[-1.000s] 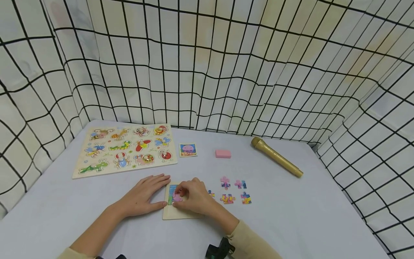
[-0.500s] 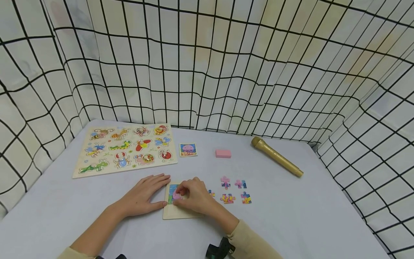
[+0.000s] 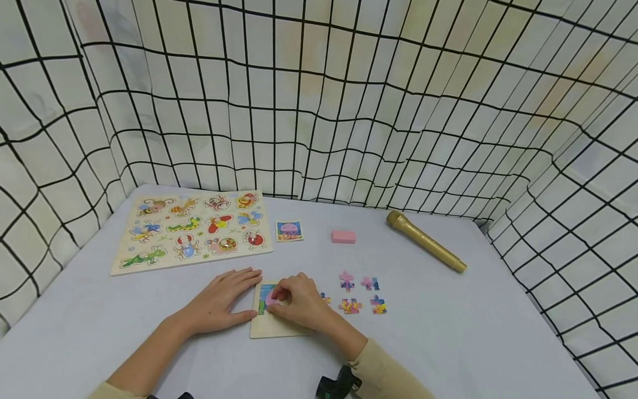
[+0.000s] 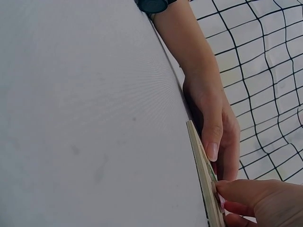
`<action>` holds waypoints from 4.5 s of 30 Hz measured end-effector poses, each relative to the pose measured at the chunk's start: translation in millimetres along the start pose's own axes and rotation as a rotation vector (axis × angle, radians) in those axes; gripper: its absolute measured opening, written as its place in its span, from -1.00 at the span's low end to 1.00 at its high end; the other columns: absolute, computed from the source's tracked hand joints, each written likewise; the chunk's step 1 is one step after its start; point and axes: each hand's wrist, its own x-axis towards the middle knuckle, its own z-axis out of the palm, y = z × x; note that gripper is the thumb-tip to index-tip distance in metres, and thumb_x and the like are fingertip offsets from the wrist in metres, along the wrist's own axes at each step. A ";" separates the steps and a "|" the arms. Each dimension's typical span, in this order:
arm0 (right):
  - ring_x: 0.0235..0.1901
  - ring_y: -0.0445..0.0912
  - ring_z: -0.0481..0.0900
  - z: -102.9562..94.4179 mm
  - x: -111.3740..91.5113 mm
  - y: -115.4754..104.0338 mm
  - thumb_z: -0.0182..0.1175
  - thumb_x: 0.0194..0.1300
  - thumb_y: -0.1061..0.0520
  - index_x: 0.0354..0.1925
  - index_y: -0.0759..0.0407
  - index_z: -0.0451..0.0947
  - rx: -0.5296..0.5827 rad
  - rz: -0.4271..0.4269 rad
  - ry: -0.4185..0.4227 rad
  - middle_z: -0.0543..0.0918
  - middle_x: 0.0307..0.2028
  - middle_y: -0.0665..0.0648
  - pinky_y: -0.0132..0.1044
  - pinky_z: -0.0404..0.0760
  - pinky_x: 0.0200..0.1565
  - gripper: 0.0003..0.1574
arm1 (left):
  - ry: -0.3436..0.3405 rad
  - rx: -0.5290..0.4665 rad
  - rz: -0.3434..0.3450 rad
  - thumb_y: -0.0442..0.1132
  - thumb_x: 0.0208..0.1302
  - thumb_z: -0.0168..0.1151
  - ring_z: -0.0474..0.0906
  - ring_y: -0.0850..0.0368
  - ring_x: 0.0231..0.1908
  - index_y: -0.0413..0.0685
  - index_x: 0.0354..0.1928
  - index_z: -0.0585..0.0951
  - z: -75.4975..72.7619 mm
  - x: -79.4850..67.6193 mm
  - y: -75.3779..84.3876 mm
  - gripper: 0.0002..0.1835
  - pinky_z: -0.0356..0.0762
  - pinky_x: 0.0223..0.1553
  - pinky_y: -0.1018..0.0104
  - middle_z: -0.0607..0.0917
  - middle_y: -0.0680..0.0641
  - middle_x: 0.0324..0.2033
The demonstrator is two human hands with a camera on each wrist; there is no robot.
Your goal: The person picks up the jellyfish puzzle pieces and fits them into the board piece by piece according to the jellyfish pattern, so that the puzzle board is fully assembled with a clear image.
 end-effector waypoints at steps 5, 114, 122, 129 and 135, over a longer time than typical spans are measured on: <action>-0.45 -0.34 0.27 -0.8 0.5 -1.1 0.35 0.04 -0.07 -0.44 -0.03 0.59 -0.011 0.007 0.000 0.47 -0.55 -0.24 -0.50 0.22 -0.38 -0.80 | -0.014 -0.009 -0.015 0.15 0.11 0.20 0.18 -0.05 0.27 -0.13 0.26 0.36 0.0 0.3 0.0 -0.26 0.05 0.22 -0.04 0.35 -0.06 0.25; -0.31 -0.13 0.33 -78.1 -49.5 108.1 0.36 0.04 0.04 -0.13 0.13 0.49 0.088 0.319 -0.005 0.47 -0.35 -0.03 -0.25 0.38 -0.27 -0.58 | -0.105 0.167 -0.175 0.54 -0.03 -0.08 -0.09 -0.06 0.36 -0.19 0.37 0.13 9.4 -16.1 33.9 0.11 -0.22 0.29 -0.03 0.11 -0.12 0.37; -0.45 -0.17 0.38 -76.3 -50.2 111.7 0.30 0.12 0.12 -0.13 0.10 0.39 0.139 0.263 0.022 0.51 -0.39 -0.02 -0.36 0.41 -0.43 -0.63 | -0.080 0.172 -0.163 0.52 -0.02 -0.07 -0.05 -0.08 0.35 -0.21 0.36 0.15 10.8 -15.3 33.3 0.10 -0.19 0.28 -0.04 0.14 -0.13 0.35; -0.53 -0.21 0.39 -74.7 -49.6 113.0 0.18 0.24 0.16 -0.11 0.11 0.43 0.148 0.211 0.073 0.50 -0.47 -0.06 -0.38 0.43 -0.48 -0.76 | -0.061 0.174 -0.157 0.52 -0.01 -0.07 -0.04 -0.09 0.34 -0.22 0.35 0.17 10.9 -15.5 33.1 0.09 -0.16 0.27 -0.06 0.16 -0.14 0.35; -0.52 -0.21 0.40 -75.7 -49.3 109.7 0.13 0.27 0.20 -0.04 0.12 0.50 0.151 0.183 0.079 0.53 -0.45 -0.08 -0.39 0.45 -0.48 -0.74 | -0.052 0.181 -0.147 0.51 -0.01 -0.07 -0.02 -0.10 0.34 -0.23 0.34 0.18 11.5 -15.9 33.5 0.09 -0.14 0.26 -0.06 0.18 -0.15 0.34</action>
